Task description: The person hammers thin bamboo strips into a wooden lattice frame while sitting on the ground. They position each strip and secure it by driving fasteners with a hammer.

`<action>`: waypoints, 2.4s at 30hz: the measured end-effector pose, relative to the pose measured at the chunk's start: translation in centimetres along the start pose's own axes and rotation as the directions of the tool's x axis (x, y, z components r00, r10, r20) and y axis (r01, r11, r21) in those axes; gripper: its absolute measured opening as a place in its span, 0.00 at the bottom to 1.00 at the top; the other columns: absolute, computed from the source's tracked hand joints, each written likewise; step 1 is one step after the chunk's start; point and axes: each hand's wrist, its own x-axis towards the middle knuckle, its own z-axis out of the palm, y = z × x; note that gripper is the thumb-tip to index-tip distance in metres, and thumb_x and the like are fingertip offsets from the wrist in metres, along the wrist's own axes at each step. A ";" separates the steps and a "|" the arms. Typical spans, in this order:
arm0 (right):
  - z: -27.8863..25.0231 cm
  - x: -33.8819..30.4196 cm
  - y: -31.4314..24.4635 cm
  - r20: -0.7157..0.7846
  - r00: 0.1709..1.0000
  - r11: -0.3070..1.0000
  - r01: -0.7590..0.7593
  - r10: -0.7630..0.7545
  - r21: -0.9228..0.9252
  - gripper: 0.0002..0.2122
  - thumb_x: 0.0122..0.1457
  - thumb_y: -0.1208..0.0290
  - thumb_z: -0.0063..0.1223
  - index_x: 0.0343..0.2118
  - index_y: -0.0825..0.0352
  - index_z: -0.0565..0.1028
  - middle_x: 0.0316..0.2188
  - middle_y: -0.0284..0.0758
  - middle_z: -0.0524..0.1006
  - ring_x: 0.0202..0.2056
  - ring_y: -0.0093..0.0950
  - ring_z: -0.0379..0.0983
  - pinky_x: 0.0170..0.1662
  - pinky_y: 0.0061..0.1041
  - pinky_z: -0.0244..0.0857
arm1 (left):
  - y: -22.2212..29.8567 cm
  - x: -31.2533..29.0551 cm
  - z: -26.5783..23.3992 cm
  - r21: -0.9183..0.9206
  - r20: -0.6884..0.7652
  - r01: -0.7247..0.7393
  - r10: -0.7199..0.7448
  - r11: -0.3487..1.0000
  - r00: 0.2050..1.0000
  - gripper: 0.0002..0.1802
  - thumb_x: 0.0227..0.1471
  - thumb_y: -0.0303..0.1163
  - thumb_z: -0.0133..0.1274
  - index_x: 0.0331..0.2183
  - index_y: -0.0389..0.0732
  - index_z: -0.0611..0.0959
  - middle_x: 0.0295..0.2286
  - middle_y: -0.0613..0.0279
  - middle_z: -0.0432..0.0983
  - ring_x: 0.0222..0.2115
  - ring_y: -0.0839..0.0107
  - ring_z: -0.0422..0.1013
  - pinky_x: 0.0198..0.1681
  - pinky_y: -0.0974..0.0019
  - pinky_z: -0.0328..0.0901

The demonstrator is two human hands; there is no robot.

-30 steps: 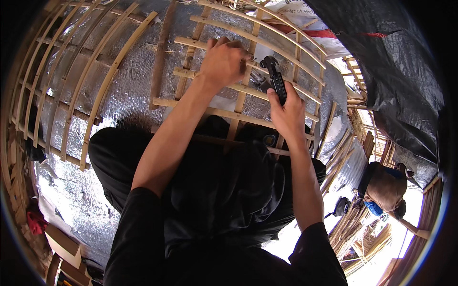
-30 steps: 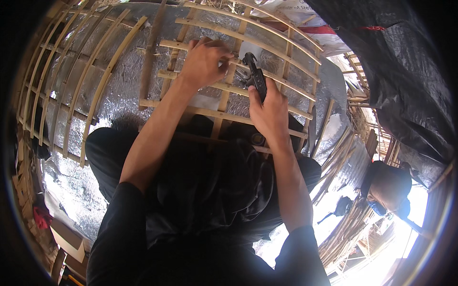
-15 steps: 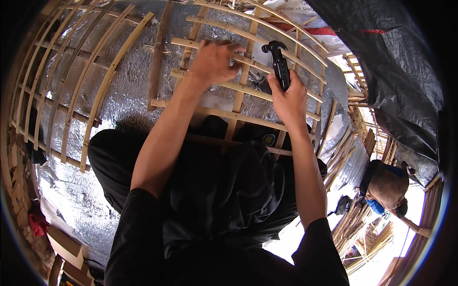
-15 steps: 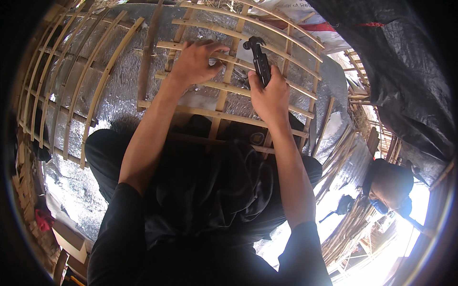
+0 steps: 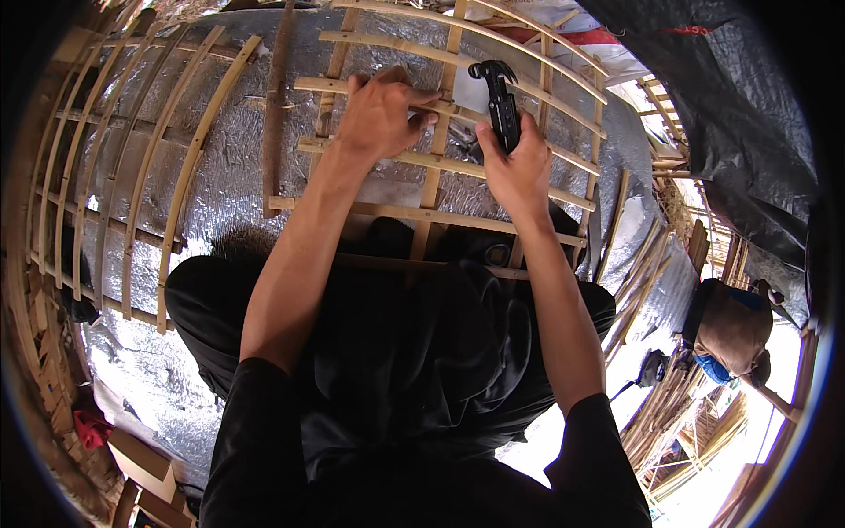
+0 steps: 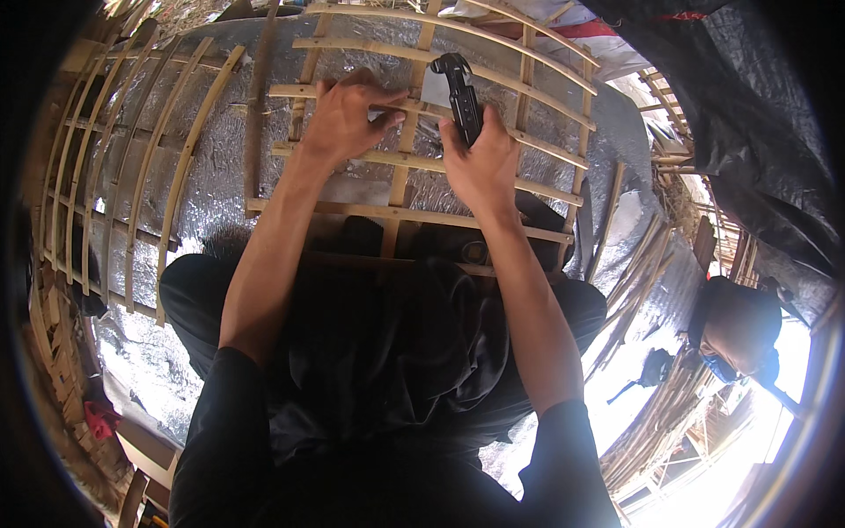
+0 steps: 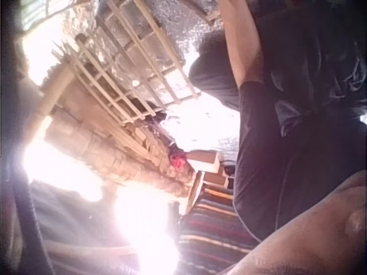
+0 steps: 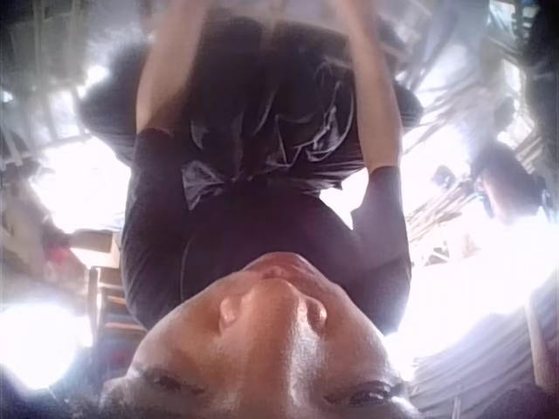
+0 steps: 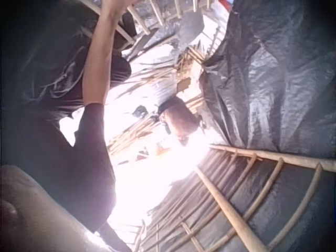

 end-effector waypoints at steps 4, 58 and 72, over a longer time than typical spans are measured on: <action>0.7 2.0 -1.4 -0.008 1.000 0.997 0.023 -0.022 0.068 0.17 0.59 0.59 0.66 0.34 0.69 0.76 0.25 0.46 0.81 0.31 0.47 0.82 0.37 0.41 0.73 | 0.0 0.1 -0.1 -0.002 0.007 0.007 -0.007 1.000 1.000 0.18 0.48 0.42 0.71 0.44 0.57 0.92 0.33 0.69 0.83 0.40 0.67 0.77 0.49 0.53 0.58; -1.3 -1.6 -0.1 0.187 0.976 0.976 -0.143 0.111 0.166 0.16 0.70 0.59 0.55 0.34 0.70 0.75 0.21 0.39 0.78 0.24 0.33 0.78 0.31 0.36 0.69 | 1.3 0.6 -0.4 -0.042 -0.027 0.175 -0.176 0.984 0.984 0.13 0.53 0.50 0.64 0.34 0.55 0.93 0.33 0.66 0.86 0.37 0.63 0.80 0.50 0.48 0.60; 2.1 3.7 -1.7 0.029 0.999 0.995 0.036 -0.039 0.090 0.15 0.57 0.61 0.69 0.36 0.68 0.77 0.31 0.41 0.85 0.35 0.41 0.85 0.41 0.38 0.76 | 0.6 0.5 0.3 -0.053 -0.046 0.088 -0.091 0.995 0.995 0.11 0.50 0.46 0.65 0.35 0.58 0.93 0.31 0.66 0.85 0.37 0.64 0.79 0.48 0.50 0.59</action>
